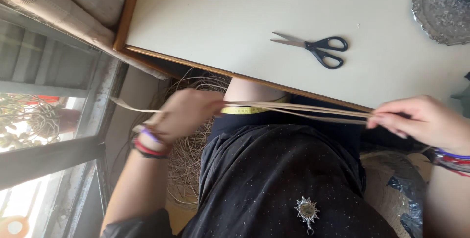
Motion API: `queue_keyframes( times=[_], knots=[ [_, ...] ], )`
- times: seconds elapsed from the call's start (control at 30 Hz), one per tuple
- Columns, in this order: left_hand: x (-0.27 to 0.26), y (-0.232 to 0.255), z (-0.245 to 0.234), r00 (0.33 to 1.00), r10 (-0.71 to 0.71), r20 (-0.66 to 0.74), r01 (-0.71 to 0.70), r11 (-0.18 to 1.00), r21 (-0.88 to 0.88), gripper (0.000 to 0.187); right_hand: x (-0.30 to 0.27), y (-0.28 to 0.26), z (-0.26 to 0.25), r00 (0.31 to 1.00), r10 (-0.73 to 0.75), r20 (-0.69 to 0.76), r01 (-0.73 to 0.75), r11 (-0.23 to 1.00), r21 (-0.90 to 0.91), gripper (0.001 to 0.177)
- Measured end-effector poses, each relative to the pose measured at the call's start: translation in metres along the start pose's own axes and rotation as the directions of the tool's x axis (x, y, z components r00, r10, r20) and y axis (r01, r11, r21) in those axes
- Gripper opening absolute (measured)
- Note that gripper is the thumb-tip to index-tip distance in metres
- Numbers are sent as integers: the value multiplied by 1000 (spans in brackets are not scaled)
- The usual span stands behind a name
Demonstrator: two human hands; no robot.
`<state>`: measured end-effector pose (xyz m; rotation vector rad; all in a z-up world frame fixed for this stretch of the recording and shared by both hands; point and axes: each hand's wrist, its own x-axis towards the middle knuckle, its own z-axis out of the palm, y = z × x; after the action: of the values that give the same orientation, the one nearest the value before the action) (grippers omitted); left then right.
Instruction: Measuring and cutting thin fiber strips to a specific length using a tape measure and scissors
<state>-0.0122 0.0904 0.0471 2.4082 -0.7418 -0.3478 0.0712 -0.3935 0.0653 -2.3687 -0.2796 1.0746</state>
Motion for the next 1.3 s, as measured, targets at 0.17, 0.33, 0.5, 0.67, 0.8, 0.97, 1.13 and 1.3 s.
queue_keyframes(
  times=[0.17, 0.33, 0.5, 0.67, 0.8, 0.97, 1.13, 1.3],
  knots=[
    [-5, 21, -29, 838, -437, 327, 482, 874, -66, 49, -2, 0, 4, 999, 19, 26, -19, 1000, -12, 33],
    [61, 91, 54, 951, 187, -245, -284, 840, -462, 52, 17, -71, 41, 907, -408, 105, 420, 889, -180, 22],
    [64, 66, 97, 982, -26, -186, -31, 953, -300, 27, 8, -82, 28, 895, -445, 30, 443, 879, -177, 25],
    [7, 11, 19, 986, -169, -8, 166, 954, 249, 19, -12, 8, -1, 983, -17, -183, 22, 999, 24, 26],
    [3, 29, -6, 884, -441, 153, 454, 888, -66, 34, -12, -19, -1, 985, 95, -144, -101, 994, -34, 27],
    [64, 99, 20, 999, 38, 3, -35, 946, -321, 83, 12, -90, 28, 893, -444, 79, 449, 862, -235, 21],
    [74, 79, 83, 975, -14, -221, -40, 971, -237, 23, 9, -94, 20, 942, -336, 9, 330, 917, -223, 21],
    [17, -11, 80, 830, -53, -555, -555, 23, -832, 32, -11, -29, -10, 976, -102, -192, 80, 990, -118, 27]
  ],
)
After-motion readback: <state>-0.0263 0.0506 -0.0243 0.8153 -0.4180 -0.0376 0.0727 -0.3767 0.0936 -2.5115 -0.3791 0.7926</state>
